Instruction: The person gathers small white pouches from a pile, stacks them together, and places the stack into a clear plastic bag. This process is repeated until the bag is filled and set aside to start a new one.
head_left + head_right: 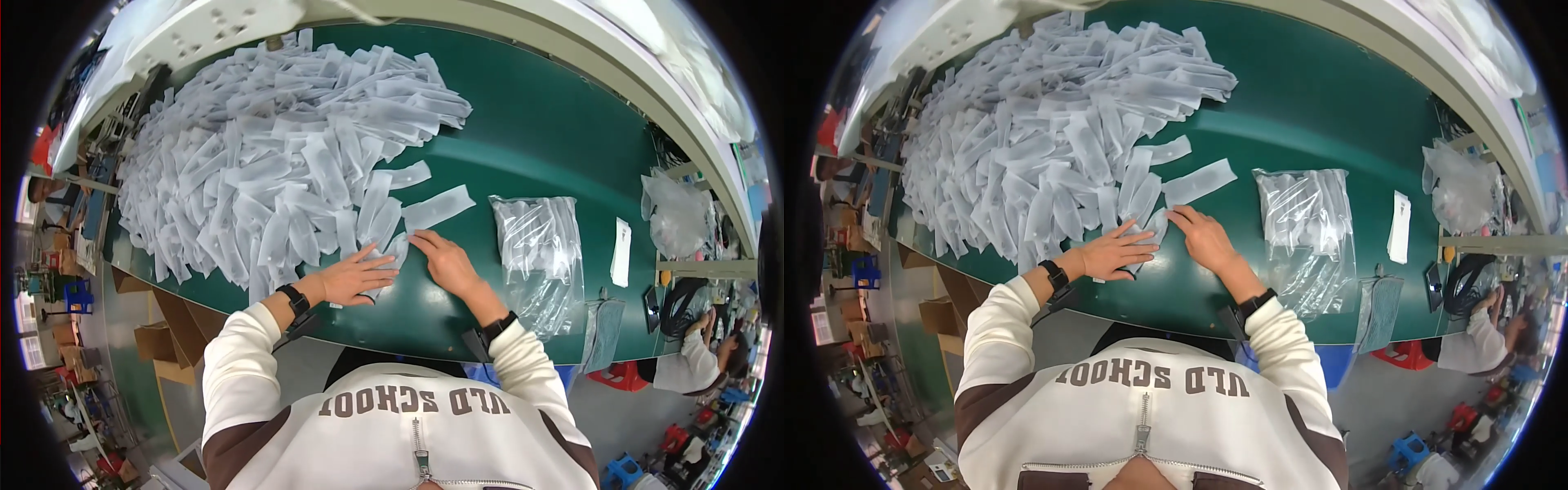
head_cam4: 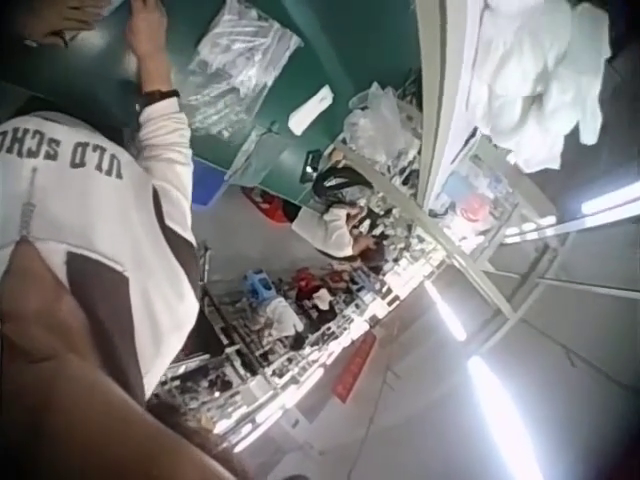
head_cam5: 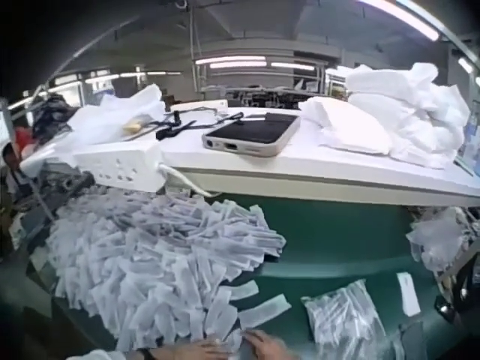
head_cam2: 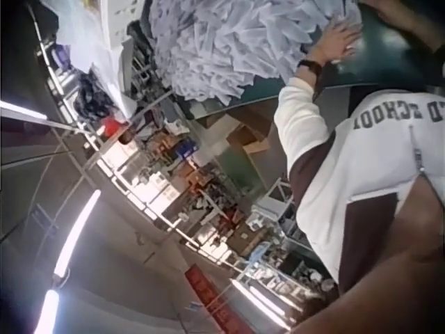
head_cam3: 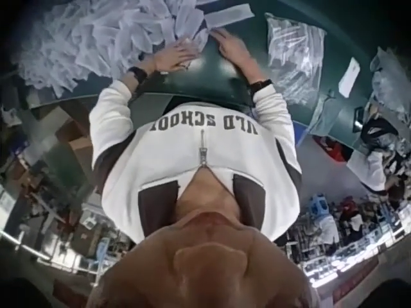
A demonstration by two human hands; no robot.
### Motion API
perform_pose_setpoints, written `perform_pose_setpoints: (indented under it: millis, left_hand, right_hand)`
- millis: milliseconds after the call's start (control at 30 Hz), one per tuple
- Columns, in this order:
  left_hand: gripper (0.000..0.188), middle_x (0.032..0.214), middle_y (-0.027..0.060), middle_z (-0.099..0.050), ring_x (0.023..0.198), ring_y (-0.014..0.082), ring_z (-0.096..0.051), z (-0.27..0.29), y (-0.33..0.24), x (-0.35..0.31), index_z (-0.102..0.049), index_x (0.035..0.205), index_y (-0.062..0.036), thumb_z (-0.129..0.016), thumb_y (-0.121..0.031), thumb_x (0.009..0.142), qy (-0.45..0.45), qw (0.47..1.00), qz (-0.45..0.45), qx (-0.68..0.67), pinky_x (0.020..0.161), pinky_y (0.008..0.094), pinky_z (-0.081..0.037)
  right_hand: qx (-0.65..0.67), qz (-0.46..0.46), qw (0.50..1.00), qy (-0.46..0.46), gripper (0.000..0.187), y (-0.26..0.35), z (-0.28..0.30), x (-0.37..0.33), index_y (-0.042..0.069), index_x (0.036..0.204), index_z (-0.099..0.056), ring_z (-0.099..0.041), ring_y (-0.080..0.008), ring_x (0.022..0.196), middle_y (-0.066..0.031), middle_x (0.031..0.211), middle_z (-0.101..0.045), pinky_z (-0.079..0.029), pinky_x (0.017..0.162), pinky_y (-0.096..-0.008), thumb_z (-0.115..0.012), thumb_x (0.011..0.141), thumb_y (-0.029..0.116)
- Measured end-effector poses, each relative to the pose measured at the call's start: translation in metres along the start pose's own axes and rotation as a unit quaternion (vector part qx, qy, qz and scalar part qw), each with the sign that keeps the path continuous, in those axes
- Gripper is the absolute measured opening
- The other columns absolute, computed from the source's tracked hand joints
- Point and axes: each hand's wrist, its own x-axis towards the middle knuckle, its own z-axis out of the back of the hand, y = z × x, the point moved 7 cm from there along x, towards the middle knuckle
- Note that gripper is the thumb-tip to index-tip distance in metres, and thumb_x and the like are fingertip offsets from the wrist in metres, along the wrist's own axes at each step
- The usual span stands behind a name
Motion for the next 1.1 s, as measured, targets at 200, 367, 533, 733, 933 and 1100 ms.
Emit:
perform_pose_setpoints:
  millis: [200, 367, 533, 733, 933, 1100]
  left_hand:
    - [0.068, 0.156, 0.0104, -0.036, 0.149, 0.0303, -0.025, 0.006, -0.024, -0.015, -0.049, 0.142, -0.0099, -0.074, -0.033, 0.083, -0.165, 0.975, 0.097, -0.11, 0.122, 0.0563, -0.014]
    - [0.073, 0.152, 0.0145, -0.037, 0.147, 0.0349, -0.028, 0.02, -0.027, -0.03, -0.049, 0.14, -0.008, -0.08, -0.028, 0.077, -0.299, 0.921, 0.187, -0.166, 0.12, 0.0569, -0.021]
    - [0.064, 0.138, 0.0151, -0.05, 0.135, 0.0346, -0.044, 0.039, -0.036, -0.019, -0.052, 0.136, -0.0057, -0.077, -0.024, 0.08, -0.345, 0.906, 0.226, -0.094, 0.113, 0.0513, -0.035]
    - [0.047, 0.108, 0.0119, -0.06, 0.106, 0.032, -0.058, -0.002, -0.036, -0.001, -0.056, 0.126, -0.0043, -0.071, -0.017, 0.083, -0.264, 0.92, 0.248, -0.148, 0.096, 0.0427, -0.046]
    - [0.031, 0.105, 0.0117, -0.06, 0.099, 0.0302, -0.059, -0.031, -0.06, 0.018, -0.059, 0.11, -0.003, -0.07, -0.016, 0.084, -0.243, 0.936, 0.163, -0.195, 0.091, 0.0395, -0.048]
    - [0.027, 0.115, 0.0107, -0.058, 0.105, 0.0299, -0.057, -0.034, -0.063, 0.012, -0.059, 0.102, -0.0026, -0.072, -0.015, 0.082, -0.255, 0.925, 0.17, -0.225, 0.094, 0.0418, -0.047]
  right_hand:
    - [0.011, -0.006, 0.999, 0.048, 0.04, 0.008, -0.043, 0.012, 0.005, 0.12, -0.063, -0.064, -0.0371, 0.095, -0.0177, 0.121, -0.059, -0.054, 0.078, -0.0434, -0.067, 0.08, 0.0]
    - [0.066, -0.099, 0.991, 0.053, 0.018, 0.001, -0.047, 0.001, 0.0, 0.099, -0.066, -0.065, -0.033, 0.08, -0.0177, 0.102, -0.065, -0.052, 0.069, -0.0415, -0.07, 0.083, 0.007]
    - [0.295, -0.313, 0.899, 0.083, 0.018, 0.006, -0.043, -0.028, -0.002, 0.08, -0.063, -0.064, -0.022, 0.061, -0.0126, 0.081, -0.066, -0.049, 0.06, -0.0354, -0.068, 0.089, 0.012]
    - [0.227, -0.239, 0.943, -0.038, 0.009, -0.009, -0.002, -0.002, 0.0, 0.094, -0.066, -0.066, -0.0228, 0.066, -0.0134, 0.096, -0.067, -0.053, 0.063, -0.0334, -0.063, 0.089, 0.007]
    - [-0.133, -0.126, 0.977, -0.111, 0.03, -0.092, 0.027, 0.027, 0.0, 0.111, -0.062, -0.062, -0.0432, 0.091, -0.0221, 0.112, -0.061, -0.053, 0.077, -0.0478, -0.059, 0.081, -0.004]
    - [-0.105, -0.11, 0.988, -0.03, 0.01, -0.075, -0.005, -0.011, -0.003, 0.092, -0.062, -0.06, -0.0445, 0.083, -0.0246, 0.09, -0.06, -0.049, 0.073, -0.0503, -0.06, 0.083, -0.003]
